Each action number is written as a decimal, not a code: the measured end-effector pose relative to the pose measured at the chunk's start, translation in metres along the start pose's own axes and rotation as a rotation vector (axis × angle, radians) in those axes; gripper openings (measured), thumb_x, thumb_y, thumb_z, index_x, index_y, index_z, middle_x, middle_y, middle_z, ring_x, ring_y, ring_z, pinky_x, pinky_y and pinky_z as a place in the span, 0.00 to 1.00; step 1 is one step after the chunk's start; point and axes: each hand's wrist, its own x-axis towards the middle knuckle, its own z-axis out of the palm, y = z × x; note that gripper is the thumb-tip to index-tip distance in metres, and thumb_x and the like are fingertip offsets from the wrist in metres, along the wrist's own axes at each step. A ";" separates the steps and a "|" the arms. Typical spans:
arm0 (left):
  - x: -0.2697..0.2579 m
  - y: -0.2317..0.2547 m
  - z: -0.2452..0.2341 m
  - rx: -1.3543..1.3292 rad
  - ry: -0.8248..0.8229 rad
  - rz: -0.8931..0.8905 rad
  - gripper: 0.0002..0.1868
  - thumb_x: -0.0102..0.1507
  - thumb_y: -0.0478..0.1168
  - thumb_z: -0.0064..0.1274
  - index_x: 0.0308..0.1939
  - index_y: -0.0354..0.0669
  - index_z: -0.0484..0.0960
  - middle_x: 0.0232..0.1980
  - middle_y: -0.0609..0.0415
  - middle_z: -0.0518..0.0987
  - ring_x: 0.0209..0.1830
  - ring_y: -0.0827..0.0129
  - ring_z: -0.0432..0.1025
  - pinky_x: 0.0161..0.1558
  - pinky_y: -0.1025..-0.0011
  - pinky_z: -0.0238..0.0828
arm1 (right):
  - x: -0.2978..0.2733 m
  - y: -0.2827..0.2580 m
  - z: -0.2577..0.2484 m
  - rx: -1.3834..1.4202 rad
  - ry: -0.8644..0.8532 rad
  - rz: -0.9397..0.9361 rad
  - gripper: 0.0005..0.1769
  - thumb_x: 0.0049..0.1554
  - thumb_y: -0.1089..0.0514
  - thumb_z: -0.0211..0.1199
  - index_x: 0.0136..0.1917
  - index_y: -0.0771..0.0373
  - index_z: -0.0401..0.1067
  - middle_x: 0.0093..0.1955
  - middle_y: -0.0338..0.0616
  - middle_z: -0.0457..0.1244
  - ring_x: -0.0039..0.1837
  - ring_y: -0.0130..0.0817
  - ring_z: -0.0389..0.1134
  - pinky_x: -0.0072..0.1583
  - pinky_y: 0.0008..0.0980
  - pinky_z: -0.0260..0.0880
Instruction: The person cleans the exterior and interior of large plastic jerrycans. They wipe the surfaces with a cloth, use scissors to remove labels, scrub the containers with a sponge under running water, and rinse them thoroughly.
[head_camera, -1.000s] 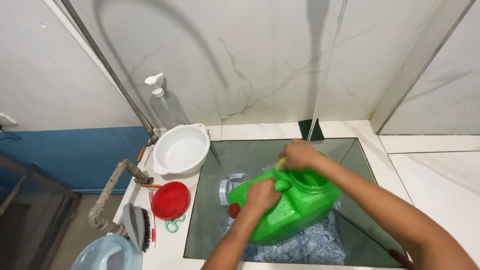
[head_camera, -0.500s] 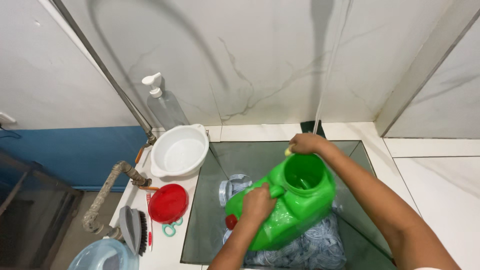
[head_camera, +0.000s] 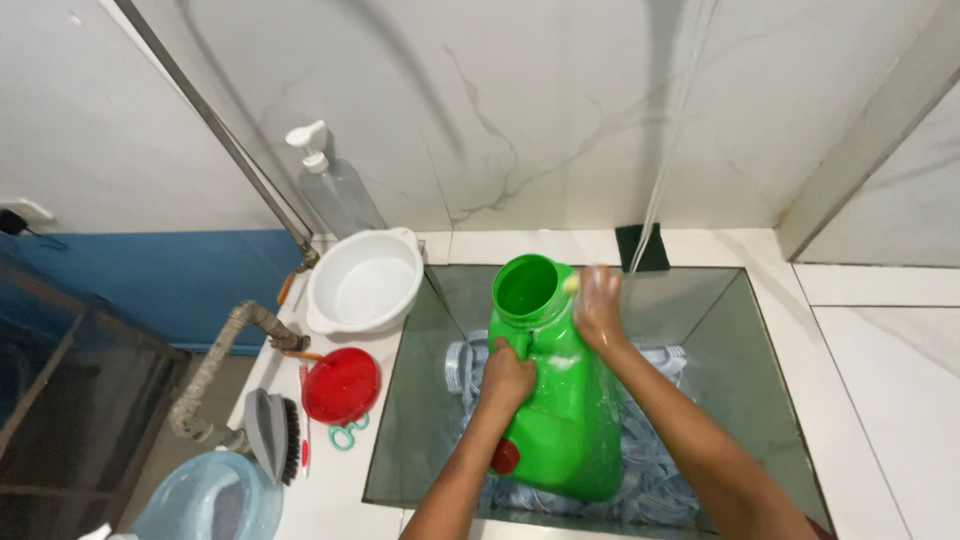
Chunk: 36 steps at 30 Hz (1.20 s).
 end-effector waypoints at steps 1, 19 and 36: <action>-0.001 0.005 -0.002 -0.007 0.004 0.027 0.33 0.58 0.42 0.54 0.59 0.20 0.63 0.43 0.21 0.80 0.47 0.32 0.77 0.52 0.50 0.75 | 0.000 0.004 -0.004 -0.011 0.008 -0.032 0.20 0.55 0.66 0.53 0.61 0.72 0.64 0.61 0.63 0.57 0.62 0.59 0.57 0.65 0.55 0.58; 0.033 -0.041 -0.027 0.021 0.121 -0.150 0.33 0.69 0.61 0.41 0.50 0.28 0.75 0.46 0.23 0.79 0.48 0.29 0.74 0.51 0.43 0.71 | -0.157 -0.081 -0.040 0.534 -0.314 -0.151 0.24 0.54 0.67 0.60 0.64 0.69 0.64 0.62 0.62 0.58 0.64 0.56 0.59 0.64 0.51 0.62; 0.047 -0.179 -0.041 0.025 0.072 -0.452 0.41 0.68 0.68 0.36 0.44 0.27 0.81 0.43 0.22 0.81 0.45 0.33 0.78 0.50 0.44 0.73 | -0.167 -0.053 0.144 0.416 -0.140 -0.272 0.26 0.57 0.62 0.52 0.67 0.75 0.59 0.60 0.70 0.55 0.61 0.65 0.56 0.64 0.59 0.55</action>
